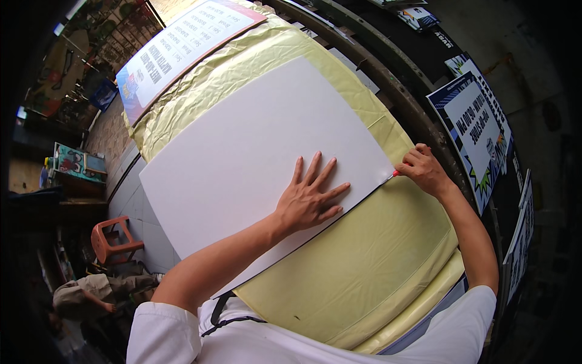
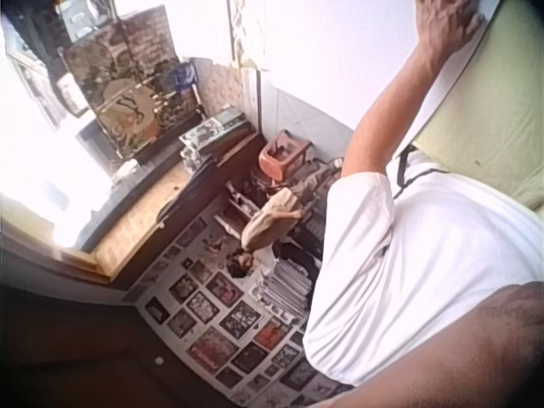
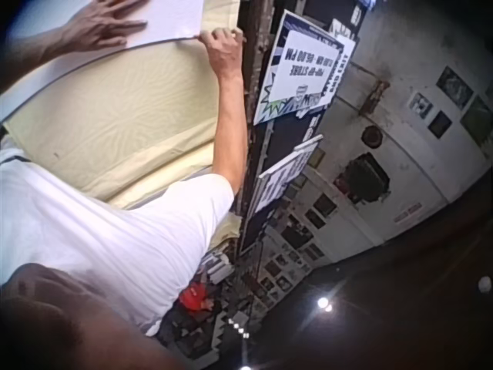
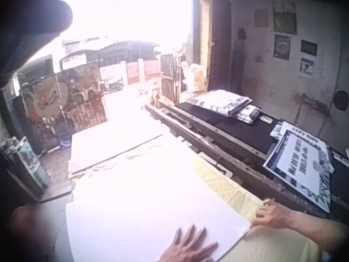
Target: The person uses a red utility knife to score a large white rectangular board placed on a yellow protective sheet. They snap the board to separate a section and then flip the board over to reveal a printed 'CLOSED' sign on the other side.
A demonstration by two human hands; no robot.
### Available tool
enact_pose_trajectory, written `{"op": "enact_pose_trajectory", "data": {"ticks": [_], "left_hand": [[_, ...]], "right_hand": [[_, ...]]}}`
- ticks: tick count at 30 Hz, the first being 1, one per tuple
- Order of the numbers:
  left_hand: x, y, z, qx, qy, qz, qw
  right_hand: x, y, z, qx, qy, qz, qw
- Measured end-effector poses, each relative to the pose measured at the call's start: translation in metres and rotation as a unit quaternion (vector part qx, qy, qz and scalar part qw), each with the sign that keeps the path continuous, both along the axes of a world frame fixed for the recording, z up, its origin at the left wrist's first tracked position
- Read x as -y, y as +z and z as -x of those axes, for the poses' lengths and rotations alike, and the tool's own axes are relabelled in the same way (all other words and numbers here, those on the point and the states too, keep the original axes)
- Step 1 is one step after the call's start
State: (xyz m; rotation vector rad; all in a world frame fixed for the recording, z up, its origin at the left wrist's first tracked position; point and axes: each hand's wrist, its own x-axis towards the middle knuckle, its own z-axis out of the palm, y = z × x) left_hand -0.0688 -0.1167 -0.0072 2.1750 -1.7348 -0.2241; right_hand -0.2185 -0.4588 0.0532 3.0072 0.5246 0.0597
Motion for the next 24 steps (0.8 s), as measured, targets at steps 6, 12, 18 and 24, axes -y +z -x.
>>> {"op": "enact_pose_trajectory", "data": {"ticks": [6,12,18,24], "left_hand": [[0.0,0.001,0.0,0.0,-0.002,-0.001,1.0],[0.001,0.001,0.001,0.001,-0.004,-0.004,1.0],[-0.001,0.0,0.0,0.004,0.0,-0.006,1.0],[-0.001,0.002,-0.002,0.009,-0.005,0.001,1.0]], "right_hand": [[0.008,-0.002,0.0,0.013,0.003,0.0,1.0],[0.036,0.002,0.002,0.021,-0.007,0.042,0.999],[0.041,0.006,-0.007,0.01,0.007,0.044,0.999],[0.057,0.027,-0.001,0.017,-0.05,0.082,0.995]]}}
